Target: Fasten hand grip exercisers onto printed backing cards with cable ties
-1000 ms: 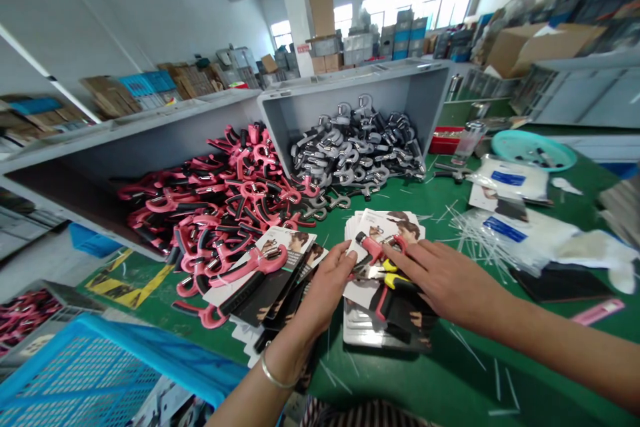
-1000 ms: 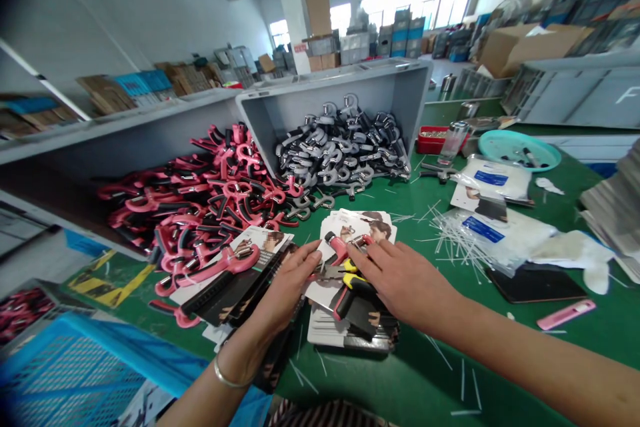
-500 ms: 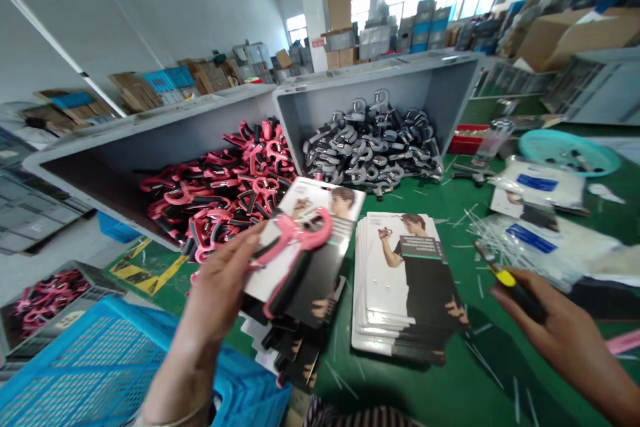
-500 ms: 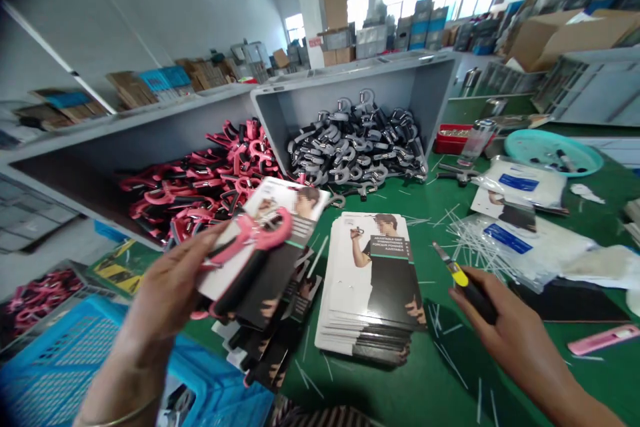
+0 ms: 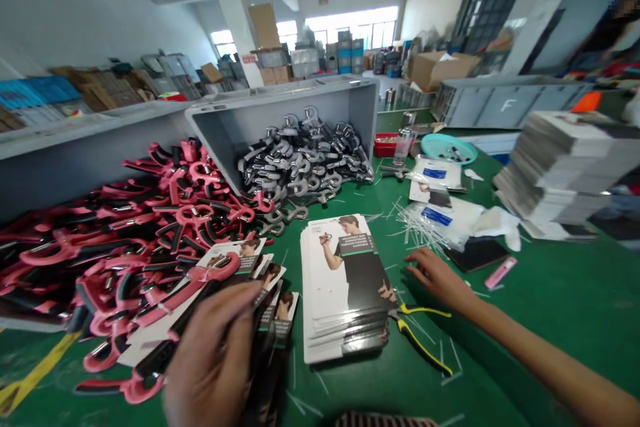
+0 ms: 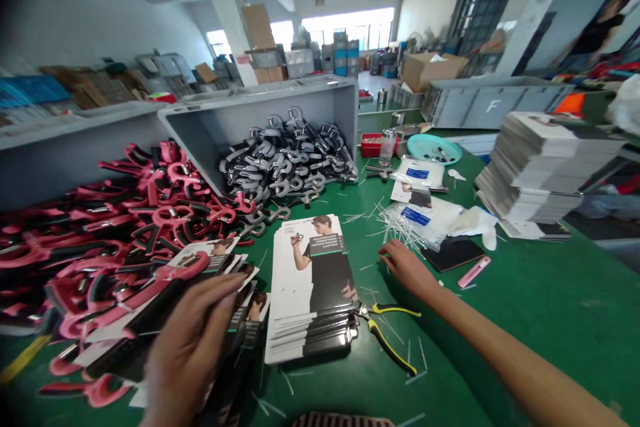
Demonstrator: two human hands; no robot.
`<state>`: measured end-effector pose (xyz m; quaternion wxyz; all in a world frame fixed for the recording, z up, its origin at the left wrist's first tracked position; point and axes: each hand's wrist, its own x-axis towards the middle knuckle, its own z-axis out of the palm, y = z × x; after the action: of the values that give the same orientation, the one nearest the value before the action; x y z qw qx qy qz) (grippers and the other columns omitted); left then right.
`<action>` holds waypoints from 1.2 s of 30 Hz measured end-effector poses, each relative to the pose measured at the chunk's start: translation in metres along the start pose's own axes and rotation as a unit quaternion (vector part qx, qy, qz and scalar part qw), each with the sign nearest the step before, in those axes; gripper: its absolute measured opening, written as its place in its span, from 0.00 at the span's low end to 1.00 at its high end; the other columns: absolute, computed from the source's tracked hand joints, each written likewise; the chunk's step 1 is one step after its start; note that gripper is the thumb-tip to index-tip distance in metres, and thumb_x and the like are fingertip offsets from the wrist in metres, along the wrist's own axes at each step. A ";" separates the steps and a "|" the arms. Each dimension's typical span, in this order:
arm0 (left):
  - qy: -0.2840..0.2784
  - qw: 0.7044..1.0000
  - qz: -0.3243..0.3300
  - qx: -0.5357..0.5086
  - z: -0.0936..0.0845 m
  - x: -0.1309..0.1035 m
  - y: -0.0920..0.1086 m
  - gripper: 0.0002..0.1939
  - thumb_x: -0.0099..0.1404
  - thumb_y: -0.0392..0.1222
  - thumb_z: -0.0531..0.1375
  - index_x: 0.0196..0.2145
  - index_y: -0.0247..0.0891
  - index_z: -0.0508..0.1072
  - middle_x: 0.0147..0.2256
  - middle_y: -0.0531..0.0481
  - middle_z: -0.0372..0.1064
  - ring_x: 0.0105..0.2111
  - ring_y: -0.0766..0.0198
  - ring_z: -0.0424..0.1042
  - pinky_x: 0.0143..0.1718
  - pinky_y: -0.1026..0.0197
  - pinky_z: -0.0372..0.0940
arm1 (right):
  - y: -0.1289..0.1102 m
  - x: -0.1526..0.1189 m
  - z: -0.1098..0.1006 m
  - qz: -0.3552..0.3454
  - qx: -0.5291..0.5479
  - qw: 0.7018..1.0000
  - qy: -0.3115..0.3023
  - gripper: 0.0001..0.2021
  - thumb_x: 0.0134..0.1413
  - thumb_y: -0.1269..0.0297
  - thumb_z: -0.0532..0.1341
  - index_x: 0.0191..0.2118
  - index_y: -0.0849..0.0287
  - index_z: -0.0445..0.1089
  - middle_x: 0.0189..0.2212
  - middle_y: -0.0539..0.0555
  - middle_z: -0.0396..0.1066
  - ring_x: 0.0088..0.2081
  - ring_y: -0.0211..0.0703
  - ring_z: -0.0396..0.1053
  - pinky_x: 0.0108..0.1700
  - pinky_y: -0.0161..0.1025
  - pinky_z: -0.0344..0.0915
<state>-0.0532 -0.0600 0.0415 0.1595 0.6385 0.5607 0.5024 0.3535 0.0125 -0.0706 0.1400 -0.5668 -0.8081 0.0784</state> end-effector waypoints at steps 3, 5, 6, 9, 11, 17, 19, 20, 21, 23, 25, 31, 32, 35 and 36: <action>-0.099 0.995 0.005 0.027 0.070 0.002 -0.011 0.19 0.67 0.45 0.58 0.54 0.43 0.71 0.56 0.42 0.67 0.58 0.48 0.63 0.62 0.41 0.55 | 0.035 0.053 0.001 0.034 -0.022 0.999 -0.008 0.09 0.65 0.69 0.55 0.45 0.64 0.71 0.44 0.59 0.71 0.45 0.45 0.72 0.47 0.43 0.70; -0.104 0.993 -0.045 0.035 0.101 0.005 -0.029 0.27 0.65 0.48 0.60 0.59 0.37 0.65 0.58 0.36 0.63 0.61 0.45 0.60 0.63 0.38 0.52 | 0.049 0.080 0.008 0.058 -0.030 0.998 -0.016 0.09 0.64 0.67 0.59 0.47 0.64 0.70 0.46 0.59 0.70 0.45 0.45 0.72 0.46 0.45 0.71; -0.105 0.991 -0.073 0.027 0.110 0.005 -0.038 0.29 0.65 0.50 0.60 0.61 0.36 0.63 0.59 0.35 0.61 0.62 0.44 0.59 0.63 0.38 0.52 | 0.054 0.091 0.013 0.069 -0.029 0.997 -0.020 0.11 0.64 0.65 0.60 0.49 0.64 0.70 0.47 0.58 0.70 0.45 0.46 0.72 0.45 0.46 0.71; -0.119 0.984 -0.129 -0.008 0.119 0.001 -0.050 0.30 0.68 0.50 0.57 0.63 0.38 0.60 0.63 0.36 0.57 0.64 0.47 0.55 0.65 0.41 0.49 | 0.061 0.113 0.022 0.088 0.002 0.996 -0.026 0.15 0.64 0.59 0.61 0.52 0.61 0.68 0.49 0.57 0.70 0.45 0.46 0.72 0.45 0.48 0.72; -0.121 0.982 -0.146 -0.020 0.116 -0.003 -0.047 0.29 0.69 0.50 0.56 0.64 0.39 0.59 0.65 0.38 0.53 0.66 0.48 0.52 0.66 0.42 0.46 | 0.065 0.127 0.021 0.094 0.042 0.995 -0.014 0.16 0.64 0.59 0.61 0.53 0.61 0.68 0.49 0.57 0.70 0.45 0.46 0.72 0.46 0.48 0.72; -0.118 0.976 -0.166 -0.079 0.108 0.002 -0.038 0.25 0.69 0.49 0.56 0.61 0.43 0.66 0.64 0.42 0.57 0.66 0.51 0.53 0.68 0.47 0.43 | 0.076 0.175 -0.020 0.130 0.237 0.954 0.127 0.11 0.63 0.61 0.58 0.46 0.62 0.69 0.37 0.55 0.73 0.36 0.42 0.71 0.42 0.45 0.71; -0.113 0.970 -0.178 -0.125 0.103 0.007 -0.035 0.22 0.68 0.49 0.57 0.58 0.44 0.69 0.62 0.44 0.61 0.64 0.52 0.57 0.67 0.48 0.46 | 0.075 0.179 -0.032 0.139 0.327 0.920 0.167 0.11 0.61 0.60 0.57 0.44 0.61 0.69 0.36 0.54 0.72 0.34 0.41 0.70 0.40 0.43 0.71; -0.100 0.968 -0.182 -0.139 0.100 0.009 -0.032 0.21 0.68 0.49 0.58 0.57 0.44 0.71 0.61 0.45 0.63 0.63 0.52 0.58 0.66 0.49 0.47 | 0.073 0.177 -0.036 0.142 0.373 0.899 0.179 0.11 0.59 0.59 0.58 0.43 0.59 0.69 0.35 0.54 0.72 0.33 0.40 0.71 0.40 0.42 0.72; -0.081 0.969 -0.184 -0.145 0.097 0.011 -0.028 0.20 0.67 0.48 0.59 0.55 0.44 0.73 0.60 0.46 0.64 0.62 0.52 0.59 0.66 0.49 0.48 | 0.070 0.173 -0.039 0.146 0.417 0.877 0.187 0.11 0.57 0.58 0.59 0.42 0.59 0.69 0.34 0.53 0.72 0.33 0.40 0.71 0.39 0.41 0.72; -0.039 0.967 -0.196 -0.161 0.090 0.013 -0.017 0.20 0.65 0.48 0.62 0.54 0.45 0.73 0.58 0.46 0.67 0.61 0.52 0.62 0.64 0.50 0.52 | 0.063 0.160 -0.040 0.157 0.492 0.834 0.195 0.12 0.52 0.56 0.64 0.38 0.57 0.69 0.30 0.51 0.70 0.31 0.39 0.70 0.36 0.39 0.73; -0.004 0.947 -0.234 -0.221 0.083 0.013 -0.005 0.24 0.65 0.48 0.62 0.58 0.45 0.68 0.55 0.45 0.70 0.57 0.51 0.67 0.58 0.51 0.61 | 0.051 0.147 -0.040 0.170 0.549 0.796 0.193 0.12 0.48 0.55 0.67 0.34 0.56 0.69 0.25 0.48 0.67 0.27 0.36 0.68 0.30 0.35 0.73; -0.029 0.866 -0.354 -0.351 0.059 -0.011 -0.005 0.33 0.62 0.49 0.64 0.61 0.38 0.63 0.46 0.42 0.76 0.30 0.62 0.76 0.25 0.67 0.65 | -0.036 0.122 -0.057 0.164 0.656 0.726 0.122 0.14 0.50 0.55 0.70 0.41 0.55 0.74 0.27 0.46 0.69 0.26 0.30 0.67 0.27 0.27 0.70; -0.031 0.862 -0.365 -0.351 0.054 -0.018 -0.009 0.33 0.62 0.50 0.65 0.61 0.38 0.63 0.45 0.43 0.76 0.26 0.66 0.74 0.22 0.68 0.62 | -0.059 0.120 -0.060 0.152 0.673 0.718 0.091 0.14 0.51 0.56 0.70 0.41 0.56 0.74 0.27 0.46 0.70 0.26 0.30 0.68 0.28 0.27 0.71; -0.021 0.859 -0.378 -0.344 0.043 -0.037 -0.021 0.33 0.62 0.50 0.65 0.61 0.40 0.63 0.45 0.45 0.77 0.19 0.71 0.68 0.17 0.69 0.57 | -0.129 0.110 -0.062 0.088 0.680 0.727 -0.043 0.11 0.53 0.58 0.69 0.38 0.59 0.73 0.26 0.47 0.73 0.25 0.32 0.70 0.29 0.30 0.72; -0.015 0.859 -0.378 -0.345 0.041 -0.042 -0.024 0.32 0.62 0.50 0.65 0.61 0.40 0.63 0.45 0.46 0.77 0.18 0.72 0.67 0.17 0.69 0.57 | -0.150 0.106 -0.058 0.059 0.663 0.742 -0.084 0.11 0.54 0.58 0.68 0.37 0.59 0.71 0.27 0.48 0.74 0.25 0.33 0.72 0.30 0.32 0.73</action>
<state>-0.0275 -0.0742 -0.0139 0.5558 0.2884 0.5474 0.5552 0.2038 0.0583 0.0415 0.4066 -0.3685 -0.5258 0.6499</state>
